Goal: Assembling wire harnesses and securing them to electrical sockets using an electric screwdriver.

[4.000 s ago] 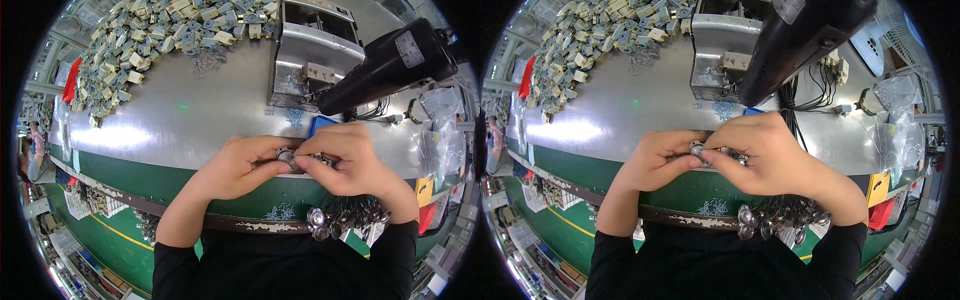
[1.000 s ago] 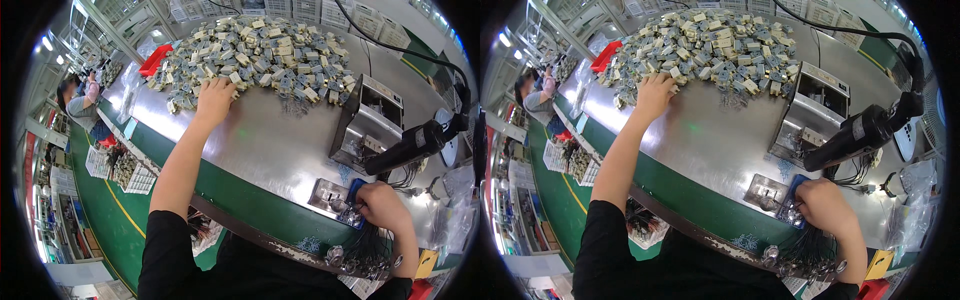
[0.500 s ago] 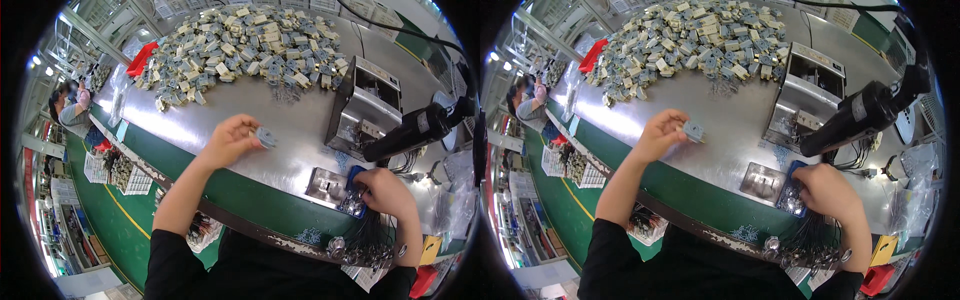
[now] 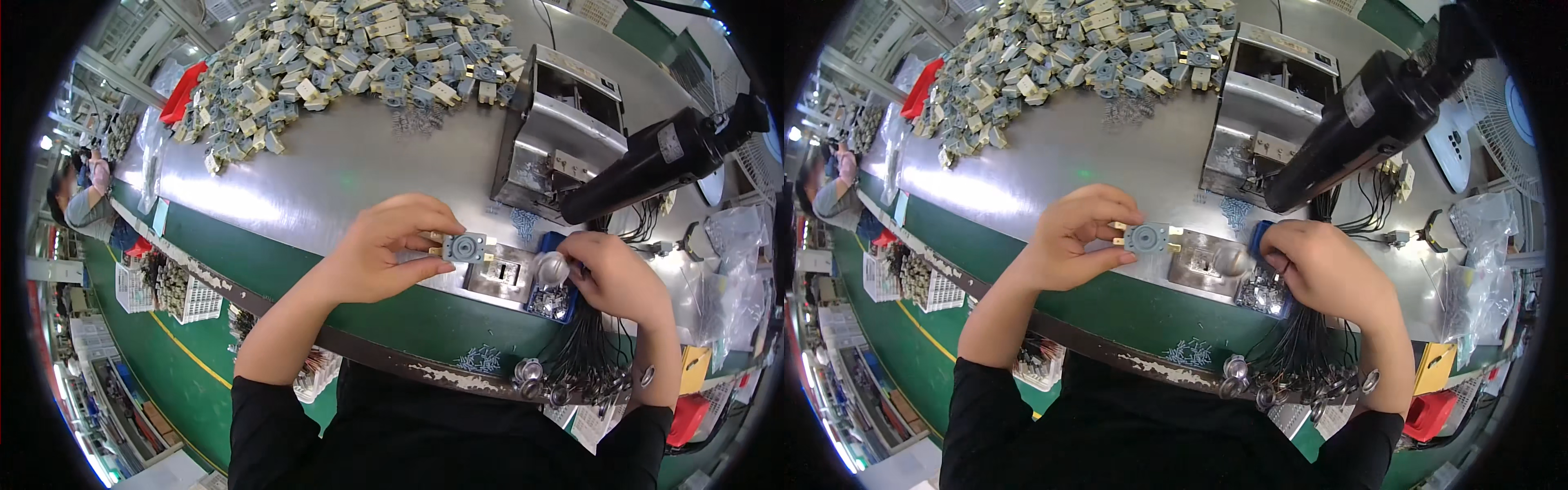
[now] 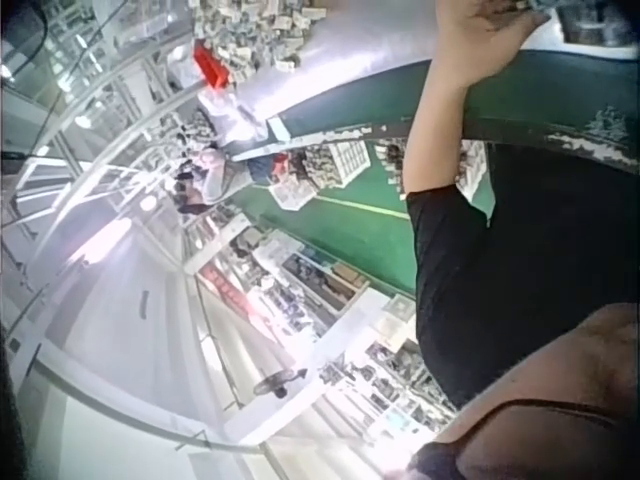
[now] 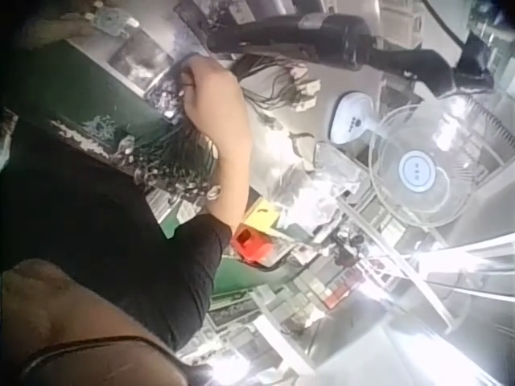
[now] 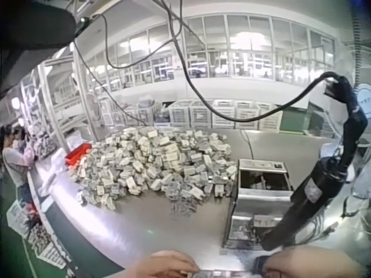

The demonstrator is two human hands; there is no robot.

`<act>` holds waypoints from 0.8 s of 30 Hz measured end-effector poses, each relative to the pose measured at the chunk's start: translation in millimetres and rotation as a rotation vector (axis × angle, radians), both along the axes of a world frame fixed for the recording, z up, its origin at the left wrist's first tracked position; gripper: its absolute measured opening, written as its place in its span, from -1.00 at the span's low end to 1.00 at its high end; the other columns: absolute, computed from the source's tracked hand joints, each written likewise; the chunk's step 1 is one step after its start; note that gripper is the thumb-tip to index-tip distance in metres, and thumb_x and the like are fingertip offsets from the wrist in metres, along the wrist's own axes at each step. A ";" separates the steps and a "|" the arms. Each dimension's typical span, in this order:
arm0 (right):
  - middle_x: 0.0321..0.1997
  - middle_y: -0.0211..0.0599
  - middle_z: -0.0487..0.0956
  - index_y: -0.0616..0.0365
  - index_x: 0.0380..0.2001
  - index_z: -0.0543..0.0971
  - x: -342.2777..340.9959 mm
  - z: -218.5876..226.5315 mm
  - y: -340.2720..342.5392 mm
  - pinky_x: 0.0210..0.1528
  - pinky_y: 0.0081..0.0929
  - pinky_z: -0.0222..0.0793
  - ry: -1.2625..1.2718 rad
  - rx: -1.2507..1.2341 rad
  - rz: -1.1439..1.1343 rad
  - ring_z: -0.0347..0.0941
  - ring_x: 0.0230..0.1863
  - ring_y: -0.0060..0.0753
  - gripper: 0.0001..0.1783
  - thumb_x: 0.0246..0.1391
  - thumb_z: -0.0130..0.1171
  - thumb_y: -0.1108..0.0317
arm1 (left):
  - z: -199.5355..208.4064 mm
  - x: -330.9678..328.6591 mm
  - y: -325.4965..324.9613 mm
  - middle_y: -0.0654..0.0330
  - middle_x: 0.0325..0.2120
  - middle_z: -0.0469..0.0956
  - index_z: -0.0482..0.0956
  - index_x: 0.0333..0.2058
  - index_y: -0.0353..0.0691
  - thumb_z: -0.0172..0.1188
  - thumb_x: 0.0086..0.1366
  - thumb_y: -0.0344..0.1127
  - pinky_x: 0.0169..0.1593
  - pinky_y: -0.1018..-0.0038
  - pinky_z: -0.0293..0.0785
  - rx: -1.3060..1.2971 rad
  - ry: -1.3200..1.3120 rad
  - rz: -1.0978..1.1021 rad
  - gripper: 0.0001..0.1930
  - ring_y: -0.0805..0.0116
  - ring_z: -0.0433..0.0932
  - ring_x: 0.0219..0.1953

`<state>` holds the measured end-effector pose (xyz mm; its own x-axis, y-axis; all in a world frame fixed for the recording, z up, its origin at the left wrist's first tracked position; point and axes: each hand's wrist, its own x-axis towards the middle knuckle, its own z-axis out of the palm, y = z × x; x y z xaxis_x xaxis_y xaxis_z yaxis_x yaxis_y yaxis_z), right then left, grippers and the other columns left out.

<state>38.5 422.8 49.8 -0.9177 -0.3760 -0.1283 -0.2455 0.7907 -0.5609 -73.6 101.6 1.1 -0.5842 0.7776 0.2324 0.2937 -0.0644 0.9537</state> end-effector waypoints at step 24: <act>-0.22 0.05 0.64 0.30 -0.16 0.60 6.7 9.8 5.4 -0.05 -0.12 0.53 0.087 -0.075 -0.047 0.58 -0.15 0.22 -0.68 -0.07 0.19 0.63 | -11.6 6.6 44.1 0.15 -0.12 0.63 0.71 -0.02 -0.23 0.37 0.17 -0.44 -0.35 0.46 0.57 -0.247 0.177 -0.153 -0.65 0.36 0.63 -0.43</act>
